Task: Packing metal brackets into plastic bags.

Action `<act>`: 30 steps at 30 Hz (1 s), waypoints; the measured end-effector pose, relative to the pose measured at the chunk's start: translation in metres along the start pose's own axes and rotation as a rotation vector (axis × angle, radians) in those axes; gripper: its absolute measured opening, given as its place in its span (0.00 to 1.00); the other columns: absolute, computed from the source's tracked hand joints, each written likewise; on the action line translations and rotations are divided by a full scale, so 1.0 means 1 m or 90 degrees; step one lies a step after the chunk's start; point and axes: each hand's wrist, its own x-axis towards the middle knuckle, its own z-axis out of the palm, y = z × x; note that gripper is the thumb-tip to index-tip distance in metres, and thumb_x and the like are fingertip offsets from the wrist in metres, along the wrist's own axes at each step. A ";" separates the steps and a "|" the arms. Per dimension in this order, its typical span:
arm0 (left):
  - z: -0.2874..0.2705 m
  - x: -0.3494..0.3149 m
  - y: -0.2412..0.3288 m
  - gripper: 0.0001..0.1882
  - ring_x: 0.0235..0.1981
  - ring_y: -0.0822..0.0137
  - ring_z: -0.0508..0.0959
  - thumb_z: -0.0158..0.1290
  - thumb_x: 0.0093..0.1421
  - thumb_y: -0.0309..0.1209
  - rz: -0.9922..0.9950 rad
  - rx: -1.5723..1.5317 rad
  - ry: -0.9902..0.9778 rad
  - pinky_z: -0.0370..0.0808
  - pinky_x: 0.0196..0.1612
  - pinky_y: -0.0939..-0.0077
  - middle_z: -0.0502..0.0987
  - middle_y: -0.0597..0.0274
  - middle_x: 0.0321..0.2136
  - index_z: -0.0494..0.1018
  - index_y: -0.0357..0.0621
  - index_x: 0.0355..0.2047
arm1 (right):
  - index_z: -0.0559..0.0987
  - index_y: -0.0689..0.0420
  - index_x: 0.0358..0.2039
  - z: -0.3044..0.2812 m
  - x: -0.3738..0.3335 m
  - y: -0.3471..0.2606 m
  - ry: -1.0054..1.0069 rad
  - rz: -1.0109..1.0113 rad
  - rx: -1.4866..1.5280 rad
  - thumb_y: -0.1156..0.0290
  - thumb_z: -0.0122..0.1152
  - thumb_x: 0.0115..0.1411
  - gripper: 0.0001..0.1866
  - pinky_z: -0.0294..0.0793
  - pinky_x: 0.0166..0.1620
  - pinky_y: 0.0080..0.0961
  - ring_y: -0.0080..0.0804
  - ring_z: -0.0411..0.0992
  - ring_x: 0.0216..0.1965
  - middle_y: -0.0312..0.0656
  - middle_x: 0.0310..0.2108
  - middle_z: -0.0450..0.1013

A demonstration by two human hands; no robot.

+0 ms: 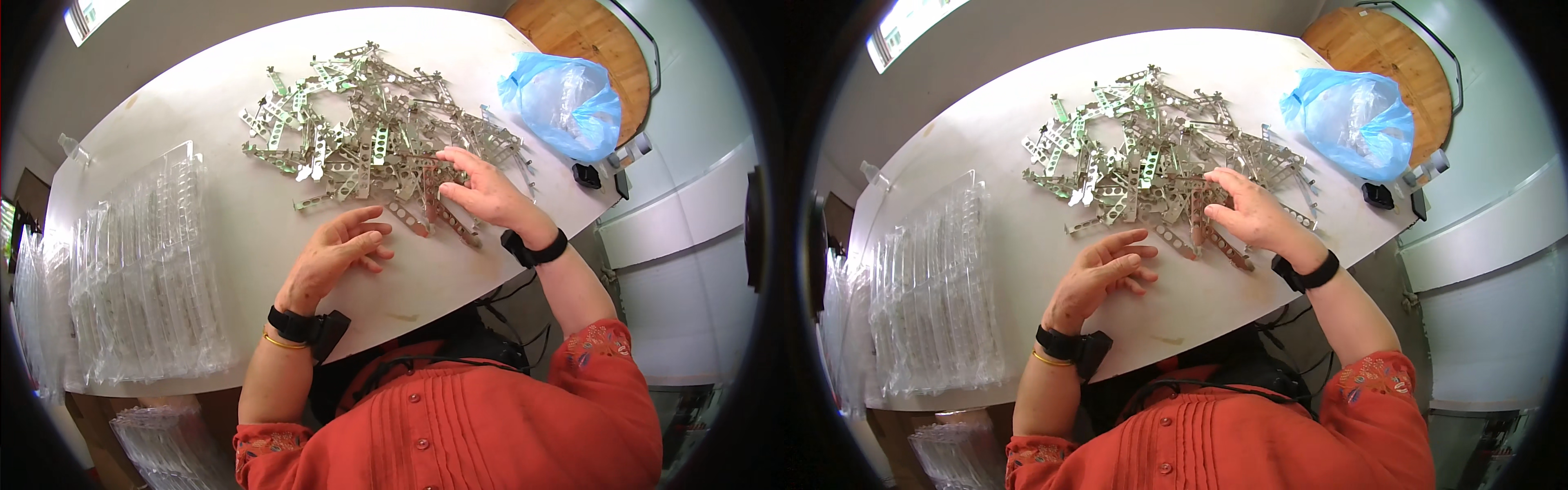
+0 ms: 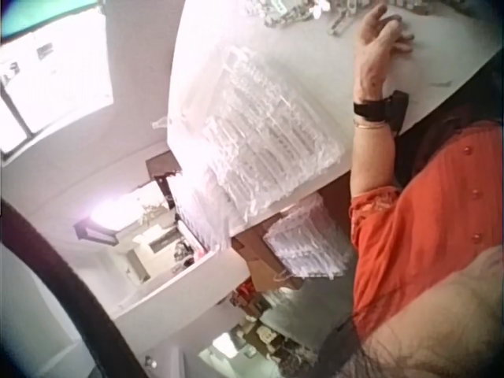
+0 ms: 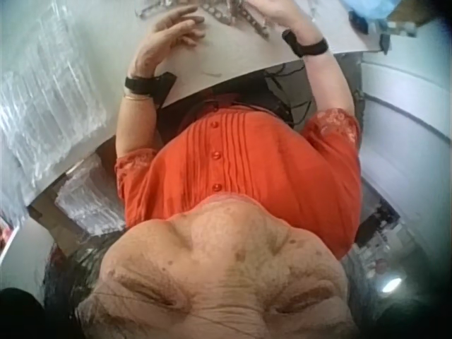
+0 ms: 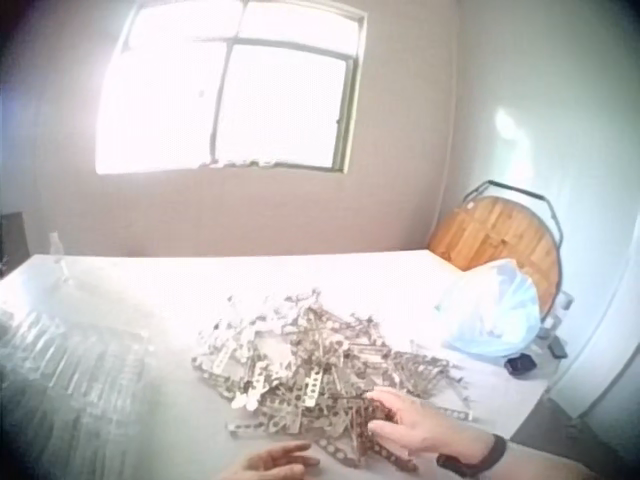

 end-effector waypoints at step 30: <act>-0.004 0.003 -0.006 0.19 0.34 0.71 0.81 0.52 0.71 0.32 0.067 -0.126 0.059 0.79 0.36 0.77 0.78 0.57 0.41 0.69 0.35 0.58 | 0.78 0.62 0.45 0.039 -0.031 -0.069 -0.172 0.214 0.463 0.69 0.65 0.65 0.12 0.74 0.37 0.17 0.16 0.74 0.33 0.34 0.34 0.78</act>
